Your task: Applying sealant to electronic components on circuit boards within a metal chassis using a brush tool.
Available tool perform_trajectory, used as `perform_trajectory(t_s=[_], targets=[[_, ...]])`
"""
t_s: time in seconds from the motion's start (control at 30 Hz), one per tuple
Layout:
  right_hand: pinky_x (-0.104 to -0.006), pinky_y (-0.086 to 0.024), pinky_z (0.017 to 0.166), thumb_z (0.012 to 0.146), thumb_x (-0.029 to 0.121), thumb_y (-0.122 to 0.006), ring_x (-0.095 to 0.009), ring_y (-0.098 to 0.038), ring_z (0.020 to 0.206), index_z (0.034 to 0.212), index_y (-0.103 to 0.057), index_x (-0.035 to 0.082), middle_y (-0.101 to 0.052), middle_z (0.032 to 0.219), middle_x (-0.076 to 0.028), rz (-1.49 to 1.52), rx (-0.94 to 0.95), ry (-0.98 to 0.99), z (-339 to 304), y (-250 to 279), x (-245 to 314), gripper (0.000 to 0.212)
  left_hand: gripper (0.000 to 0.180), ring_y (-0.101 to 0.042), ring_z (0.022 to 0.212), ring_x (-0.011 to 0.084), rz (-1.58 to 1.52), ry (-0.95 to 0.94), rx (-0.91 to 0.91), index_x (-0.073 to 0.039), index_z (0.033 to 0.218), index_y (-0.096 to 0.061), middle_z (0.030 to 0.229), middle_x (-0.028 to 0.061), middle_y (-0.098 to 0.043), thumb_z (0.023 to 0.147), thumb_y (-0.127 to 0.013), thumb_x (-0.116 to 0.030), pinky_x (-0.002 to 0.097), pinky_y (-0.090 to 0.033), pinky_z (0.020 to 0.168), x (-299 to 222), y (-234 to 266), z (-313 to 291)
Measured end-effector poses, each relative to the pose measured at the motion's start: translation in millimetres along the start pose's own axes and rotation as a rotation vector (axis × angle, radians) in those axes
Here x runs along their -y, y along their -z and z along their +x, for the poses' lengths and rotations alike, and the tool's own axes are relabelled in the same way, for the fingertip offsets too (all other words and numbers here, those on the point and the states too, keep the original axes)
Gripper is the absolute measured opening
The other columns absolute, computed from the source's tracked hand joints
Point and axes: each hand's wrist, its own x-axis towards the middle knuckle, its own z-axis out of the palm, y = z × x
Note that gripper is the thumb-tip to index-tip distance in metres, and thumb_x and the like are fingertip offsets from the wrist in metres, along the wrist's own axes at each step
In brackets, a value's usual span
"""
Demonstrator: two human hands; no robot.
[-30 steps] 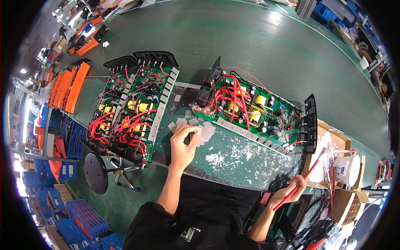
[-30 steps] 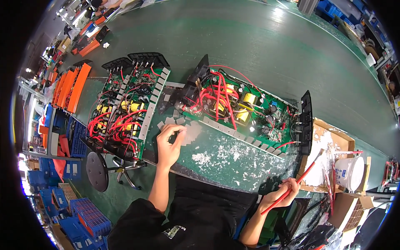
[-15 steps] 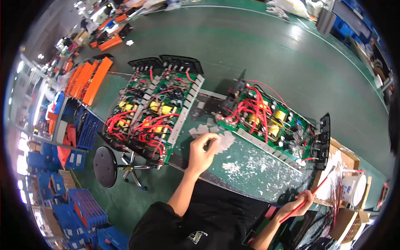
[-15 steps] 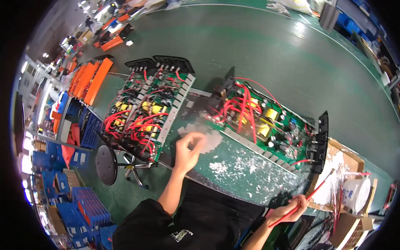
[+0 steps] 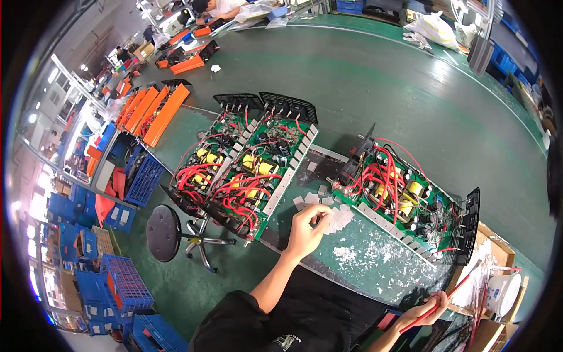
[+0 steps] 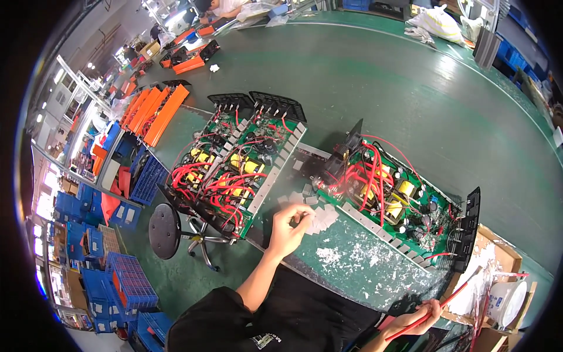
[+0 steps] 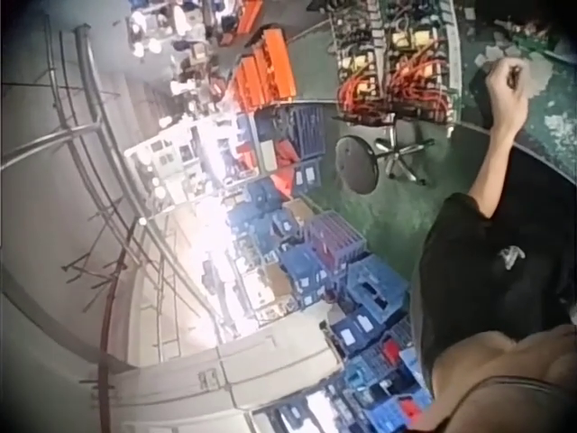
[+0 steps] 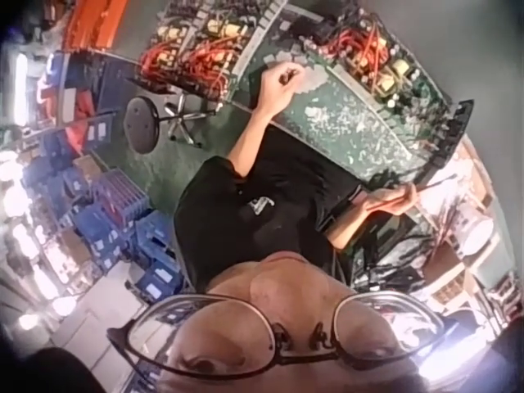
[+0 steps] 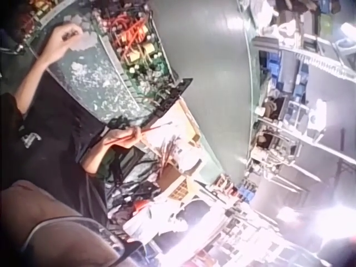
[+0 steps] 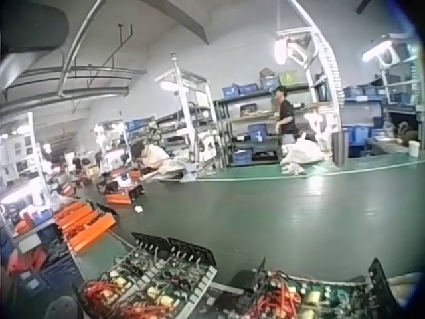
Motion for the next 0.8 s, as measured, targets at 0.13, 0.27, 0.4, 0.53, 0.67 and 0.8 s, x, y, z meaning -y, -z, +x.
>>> perform_trajectory(t_s=[0.13,0.27,0.4,0.53,0.67,0.8], targets=[[-0.0212,-0.036,0.058,0.091,0.002,-0.046,-0.009,-0.045,0.069,0.102,-0.059,0.0,-0.054,0.086,-0.003,-0.011,-0.003,0.011,0.4,0.3,-1.8,0.017,0.008,-0.045,0.065,0.0066,-0.021,-0.012,-0.006,-0.002,0.087,-0.064,0.075,-0.0005,-0.06,0.08,-0.064,0.002,0.0214,-0.039,0.061,2.3,-1.3,-0.2],[-0.0214,-0.036,0.058,0.091,0.003,-0.046,-0.01,-0.045,0.068,0.101,-0.059,0.0,-0.054,0.085,-0.003,-0.026,-0.003,-0.002,0.2,2.2,-4.3,0.017,0.011,-0.046,0.063,0.0097,-0.031,-0.037,0.0,-0.001,0.091,-0.062,0.077,0.0032,-0.06,0.081,-0.063,0.001,0.0235,-0.039,0.059,2.0,-1.6,0.2],[-0.0218,-0.036,0.059,0.09,0.003,-0.046,-0.01,-0.045,0.068,0.102,-0.059,0.0,-0.054,0.086,-0.003,-0.052,-0.009,0.008,0.6,0.7,1.2,0.018,0.013,-0.047,0.063,0.0099,-0.078,0.053,-0.056,-0.001,0.093,-0.064,0.078,0.0041,-0.062,0.081,-0.064,0.001,0.0235,-0.04,0.059,-1.2,-5.6,-0.6],[-0.0221,-0.036,0.059,0.09,0.002,-0.046,-0.01,-0.045,0.069,0.101,-0.059,0.0,-0.053,0.085,-0.003,-0.045,0.002,0.007,1.0,1.1,2.3,0.017,0.013,-0.048,0.063,0.0101,-0.019,-0.037,0.013,0.0,0.092,-0.065,0.078,0.0047,-0.062,0.08,-0.064,0.002,0.0235,-0.041,0.059,3.2,-1.7,-0.1],[-0.0221,-0.035,0.059,0.09,0.002,-0.045,-0.01,-0.045,0.069,0.101,-0.059,0.0,-0.053,0.085,-0.003,-0.044,0.014,0.012,1.7,0.5,5.0,0.017,0.012,-0.047,0.062,0.0097,-0.042,-0.023,0.022,0.0,0.092,-0.065,0.075,0.0044,-0.062,0.08,-0.063,0.002,0.0234,-0.04,0.058,4.7,-1.1,-0.5],[-0.0218,-0.035,0.058,0.09,0.002,-0.045,-0.01,-0.045,0.068,0.1,-0.059,0.0,-0.053,0.084,-0.003,-0.046,0.008,0.027,1.4,1.2,0.7,0.017,0.011,-0.047,0.061,0.0089,-0.043,0.012,0.01,-0.001,0.092,-0.065,0.074,0.0036,-0.061,0.081,-0.063,0.002,0.0234,-0.04,0.058,4.7,-1.6,-2.1]])
